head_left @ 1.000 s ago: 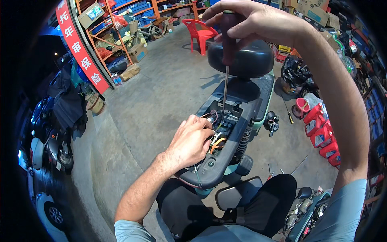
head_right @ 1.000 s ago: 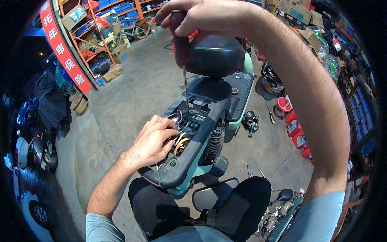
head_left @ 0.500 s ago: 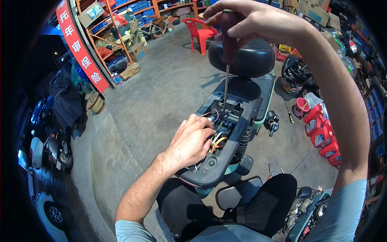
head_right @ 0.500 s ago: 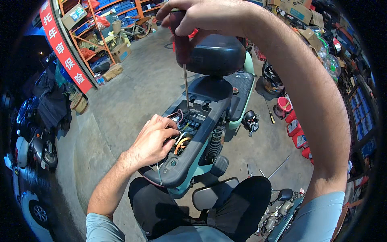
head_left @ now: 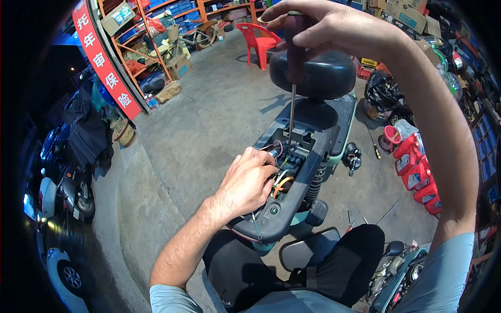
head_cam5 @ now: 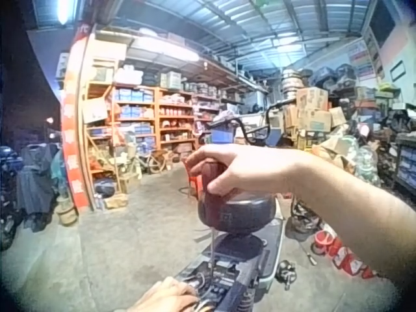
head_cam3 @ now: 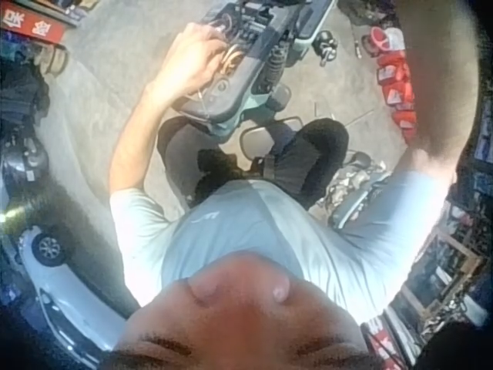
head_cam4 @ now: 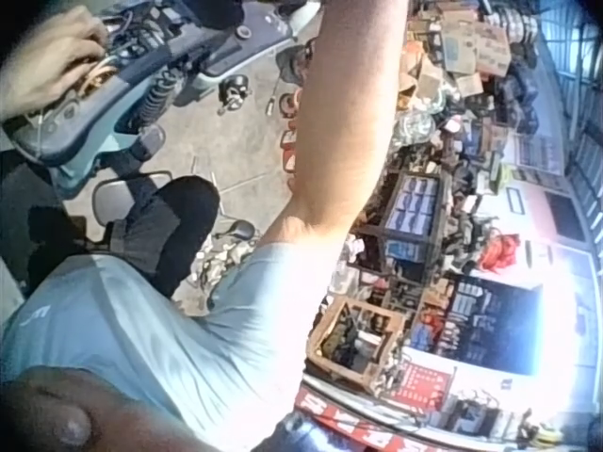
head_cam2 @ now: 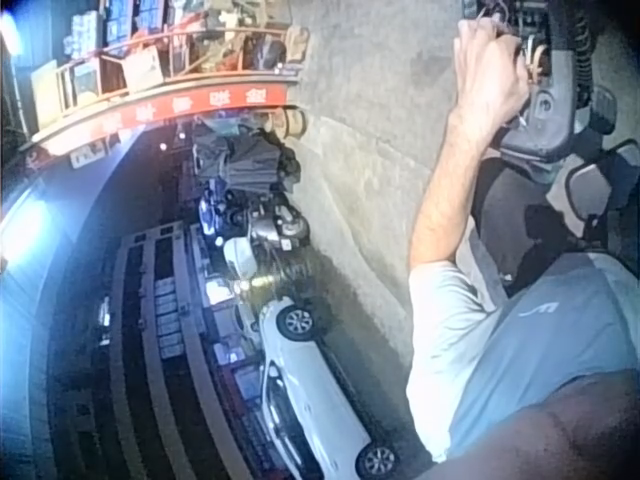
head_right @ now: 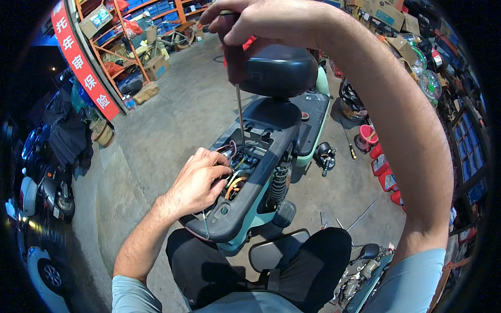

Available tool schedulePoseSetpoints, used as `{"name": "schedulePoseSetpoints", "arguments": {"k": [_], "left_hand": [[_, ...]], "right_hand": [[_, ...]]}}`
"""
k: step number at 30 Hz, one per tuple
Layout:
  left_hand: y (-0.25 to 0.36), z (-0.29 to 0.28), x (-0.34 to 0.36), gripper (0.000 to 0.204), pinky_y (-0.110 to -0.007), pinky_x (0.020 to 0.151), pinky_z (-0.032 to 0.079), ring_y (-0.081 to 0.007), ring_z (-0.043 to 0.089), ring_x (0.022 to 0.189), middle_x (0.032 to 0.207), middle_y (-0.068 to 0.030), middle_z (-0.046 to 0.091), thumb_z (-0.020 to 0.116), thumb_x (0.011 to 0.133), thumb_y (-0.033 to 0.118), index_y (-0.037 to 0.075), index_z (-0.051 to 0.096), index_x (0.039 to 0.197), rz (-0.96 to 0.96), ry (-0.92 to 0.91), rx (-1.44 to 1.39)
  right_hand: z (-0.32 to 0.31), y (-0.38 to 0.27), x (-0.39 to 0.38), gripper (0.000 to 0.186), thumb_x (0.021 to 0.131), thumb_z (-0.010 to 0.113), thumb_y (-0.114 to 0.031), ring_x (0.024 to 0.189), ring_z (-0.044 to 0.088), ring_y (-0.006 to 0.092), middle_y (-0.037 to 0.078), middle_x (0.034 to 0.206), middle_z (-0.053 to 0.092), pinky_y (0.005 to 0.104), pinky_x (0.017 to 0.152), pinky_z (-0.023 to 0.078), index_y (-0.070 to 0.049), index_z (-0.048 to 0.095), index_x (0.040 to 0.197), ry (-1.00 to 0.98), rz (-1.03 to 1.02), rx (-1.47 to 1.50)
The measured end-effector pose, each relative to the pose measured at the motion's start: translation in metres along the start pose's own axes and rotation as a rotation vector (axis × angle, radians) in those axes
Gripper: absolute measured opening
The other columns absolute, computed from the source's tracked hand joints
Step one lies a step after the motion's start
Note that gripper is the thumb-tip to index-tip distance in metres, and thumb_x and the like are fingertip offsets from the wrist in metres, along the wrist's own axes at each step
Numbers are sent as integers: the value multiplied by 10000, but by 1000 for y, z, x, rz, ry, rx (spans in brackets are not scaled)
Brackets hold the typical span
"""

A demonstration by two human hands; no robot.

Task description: Repairing and connecting wiring under the seat of an electric scooter using a screwdriver.

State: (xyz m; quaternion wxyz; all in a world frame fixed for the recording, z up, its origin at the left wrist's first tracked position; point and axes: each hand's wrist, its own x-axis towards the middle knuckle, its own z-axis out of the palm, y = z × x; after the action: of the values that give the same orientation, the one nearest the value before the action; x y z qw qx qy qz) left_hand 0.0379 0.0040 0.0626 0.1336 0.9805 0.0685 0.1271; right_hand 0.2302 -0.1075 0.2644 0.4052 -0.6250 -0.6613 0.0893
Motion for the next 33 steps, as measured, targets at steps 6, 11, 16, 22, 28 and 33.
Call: {"name": "schedulePoseSetpoints", "arguments": {"k": [6,11,16,22,28,33], "left_hand": [[3,2,5,241,-419,1062,429,-286,530,1163,1159,-113,602,670,879,82,-13,715,1096,27,3,-12],[3,2,5,247,-420,1063,425,-287,529,1160,1158,-115,602,672,878,81,-15,713,1102,17,3,-11],[2,3,4,244,-420,1065,426,-287,528,1169,1161,-115,603,679,878,77,-16,716,1100,25,15,-15],[4,0,5,249,-418,1073,427,-282,526,1180,1167,-111,605,679,876,78,-14,718,1105,-1,-11,-8],[4,2,6,249,-412,1069,429,-282,526,1181,1172,-108,602,675,871,69,-10,719,1103,13,-5,-2],[3,2,5,246,-409,1066,428,-280,526,1174,1165,-105,601,675,869,70,-6,721,1098,13,-3,-2]], "right_hand": [[-31,1,16,449,922,664,-173,1097,621,202,137,1190,656,350,924,503,-8,552,1325,-276,112,-188],[-35,-14,20,485,909,618,-89,981,678,270,173,1184,661,384,919,527,1,508,1373,-280,86,-444],[-17,-2,14,328,953,665,-242,925,686,235,152,984,706,371,820,540,-7,633,1181,-61,266,331],[-25,-9,21,433,928,668,-196,1053,647,218,136,1129,676,352,896,518,-3,562,1301,-223,174,-174],[-38,-21,27,546,921,651,-173,1135,609,215,144,1329,602,363,973,510,-13,489,1417,-357,257,-502],[-17,-33,23,359,955,666,-249,1004,677,227,127,1144,708,363,928,539,-6,620,1216,34,491,240]]}}
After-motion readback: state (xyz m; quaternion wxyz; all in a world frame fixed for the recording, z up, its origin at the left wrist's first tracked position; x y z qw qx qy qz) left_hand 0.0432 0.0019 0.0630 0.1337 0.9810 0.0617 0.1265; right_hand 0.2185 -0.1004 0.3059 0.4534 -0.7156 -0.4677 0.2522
